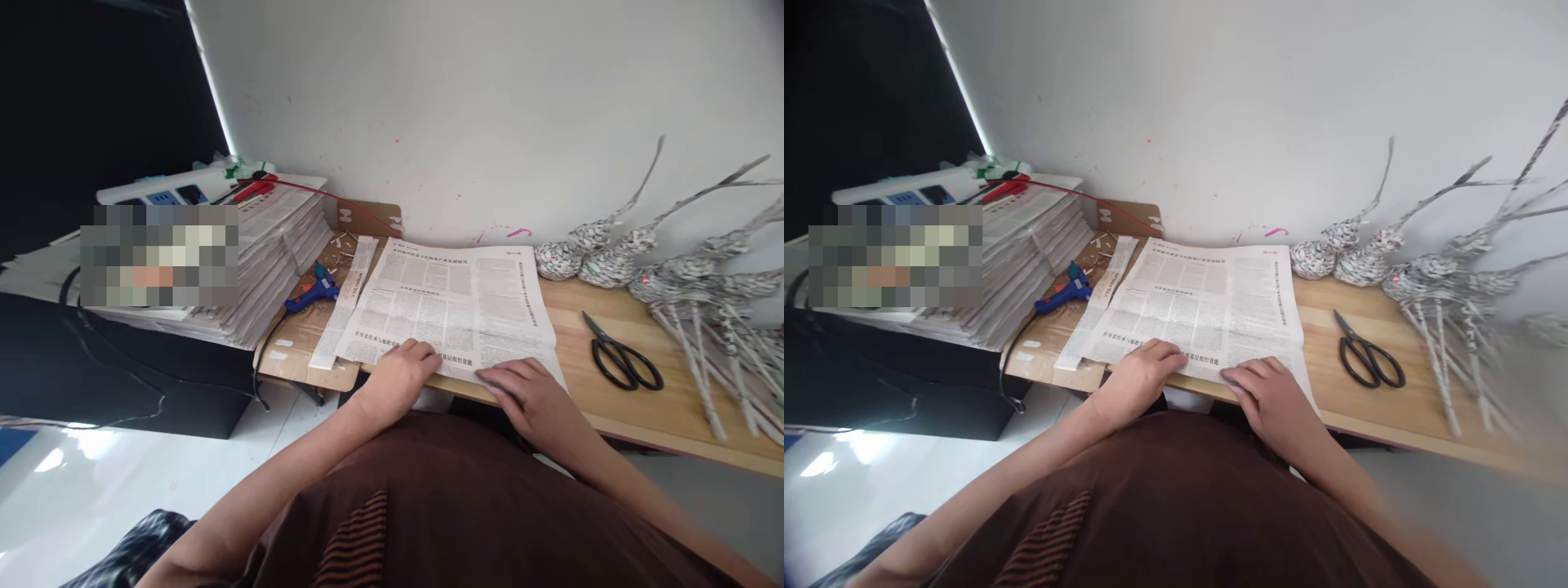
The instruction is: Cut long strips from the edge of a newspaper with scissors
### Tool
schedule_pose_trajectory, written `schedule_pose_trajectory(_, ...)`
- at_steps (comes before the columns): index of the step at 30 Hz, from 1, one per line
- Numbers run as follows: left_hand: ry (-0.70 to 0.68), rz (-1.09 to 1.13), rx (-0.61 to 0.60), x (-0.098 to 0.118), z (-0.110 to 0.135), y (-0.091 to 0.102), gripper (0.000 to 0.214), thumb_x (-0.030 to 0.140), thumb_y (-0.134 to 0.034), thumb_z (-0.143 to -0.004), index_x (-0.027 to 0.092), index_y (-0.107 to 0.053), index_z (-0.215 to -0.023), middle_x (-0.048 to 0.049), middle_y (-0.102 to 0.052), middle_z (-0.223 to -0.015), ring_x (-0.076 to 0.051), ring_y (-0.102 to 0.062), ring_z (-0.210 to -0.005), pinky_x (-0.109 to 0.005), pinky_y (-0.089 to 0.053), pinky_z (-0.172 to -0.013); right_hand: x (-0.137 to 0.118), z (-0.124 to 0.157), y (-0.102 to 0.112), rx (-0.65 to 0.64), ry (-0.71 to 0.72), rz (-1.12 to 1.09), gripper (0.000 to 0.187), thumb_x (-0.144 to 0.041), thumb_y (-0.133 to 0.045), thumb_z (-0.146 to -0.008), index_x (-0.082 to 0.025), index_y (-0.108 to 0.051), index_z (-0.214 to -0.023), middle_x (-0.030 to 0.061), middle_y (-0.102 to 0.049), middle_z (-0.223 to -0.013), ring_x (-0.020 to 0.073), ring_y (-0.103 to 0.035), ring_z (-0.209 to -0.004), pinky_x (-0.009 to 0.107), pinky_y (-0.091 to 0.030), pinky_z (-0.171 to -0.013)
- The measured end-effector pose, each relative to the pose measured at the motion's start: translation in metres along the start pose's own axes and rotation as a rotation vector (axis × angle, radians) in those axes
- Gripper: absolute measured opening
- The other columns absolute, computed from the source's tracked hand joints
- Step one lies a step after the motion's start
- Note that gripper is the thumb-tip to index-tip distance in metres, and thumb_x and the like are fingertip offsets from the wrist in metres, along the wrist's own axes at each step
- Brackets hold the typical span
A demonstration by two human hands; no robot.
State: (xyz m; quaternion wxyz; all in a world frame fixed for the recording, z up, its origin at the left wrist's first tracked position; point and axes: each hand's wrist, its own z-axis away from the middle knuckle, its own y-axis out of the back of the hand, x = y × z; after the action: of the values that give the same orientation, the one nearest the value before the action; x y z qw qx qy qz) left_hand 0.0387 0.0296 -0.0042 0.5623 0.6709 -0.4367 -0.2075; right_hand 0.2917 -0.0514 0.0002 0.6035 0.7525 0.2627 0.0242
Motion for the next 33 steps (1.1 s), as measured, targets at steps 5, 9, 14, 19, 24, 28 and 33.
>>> schedule_pose_trajectory(5,0.018,0.039,0.047,-0.006,0.009,0.003,0.028,0.006,-0.05,-0.092,0.017,-0.066,-0.113,-0.008,-0.066,-0.113,-0.022,-0.058,-0.104,-0.037,-0.053,-0.091,0.011,0.01,0.0,0.06,-0.025,0.02,0.027,-0.022,-0.05,-0.097,-0.022,-0.071,-0.114,0.0085,-0.073,-0.105,0.0244,-0.062,-0.096,0.041,-0.051,-0.086)
schedule_pose_trajectory(9,0.065,0.003,0.065,-0.016,0.02,0.006,0.029,0.007,-0.049,-0.092,0.019,-0.067,-0.112,-0.0078,-0.065,-0.11,-0.022,-0.058,-0.105,-0.037,-0.054,-0.091,0.012,0.013,0.002,0.094,-0.022,0.019,0.028,-0.021,-0.05,-0.096,-0.021,-0.073,-0.111,0.0084,-0.075,-0.103,0.0242,-0.065,-0.094,0.041,-0.054,-0.084)
schedule_pose_trajectory(14,0.145,-0.009,0.142,-0.04,0.031,0.013,0.028,0.009,-0.048,-0.094,0.021,-0.072,-0.105,-0.0064,-0.07,-0.1,-0.021,-0.06,-0.096,-0.036,-0.055,-0.084,0.009,0.01,0.007,0.098,-0.051,0.002,0.026,-0.025,-0.05,-0.097,-0.025,-0.074,-0.105,0.0056,-0.077,-0.098,0.0238,-0.067,-0.091,0.042,-0.055,-0.082)
schedule_pose_trajectory(19,0.273,0.025,0.15,-0.061,0.033,0.027,0.015,0.019,-0.06,-0.09,0.022,-0.075,-0.092,-0.0031,-0.075,-0.092,-0.023,-0.064,-0.093,-0.038,-0.054,-0.084,0.016,0.006,0.015,0.054,-0.102,0.047,0.026,-0.032,-0.049,-0.097,-0.024,-0.074,-0.091,0.0048,-0.077,-0.088,0.0244,-0.068,-0.084,0.04,-0.054,-0.075)
schedule_pose_trajectory(24,0.242,-0.023,0.161,-0.067,0.041,0.032,0.017,0.018,-0.059,-0.09,0.023,-0.074,-0.093,-0.0018,-0.077,-0.093,-0.023,-0.066,-0.092,-0.038,-0.055,-0.081,0.021,0.006,0.02,0.001,-0.087,0.143,0.027,-0.032,-0.049,-0.097,-0.022,-0.072,-0.089,0.0057,-0.076,-0.086,0.0257,-0.067,-0.081,0.041,-0.054,-0.072)
schedule_pose_trajectory(28,0.108,-0.101,0.218,-0.065,0.06,0.022,0.027,0.011,-0.05,-0.093,0.022,-0.07,-0.108,-0.0037,-0.075,-0.107,-0.021,-0.066,-0.099,-0.043,-0.052,-0.094,0.016,0.018,0.017,0.045,-0.026,0.132,0.022,-0.026,-0.051,-0.095,-0.023,-0.072,-0.099,0.0064,-0.075,-0.094,0.0248,-0.065,-0.087,0.041,-0.054,-0.079)
schedule_pose_trajectory(33,0.081,-0.14,0.312,-0.06,0.073,0.008,0.03,0.01,-0.05,-0.093,0.02,-0.067,-0.115,-0.0062,-0.073,-0.116,-0.02,-0.065,-0.107,-0.046,-0.049,-0.104,0.009,0.031,0.007,0.137,-0.008,0.152,0.026,-0.02,-0.052,-0.094,-0.022,-0.071,-0.113,0.008,-0.074,-0.105,0.0251,-0.064,-0.094,0.044,-0.054,-0.089)
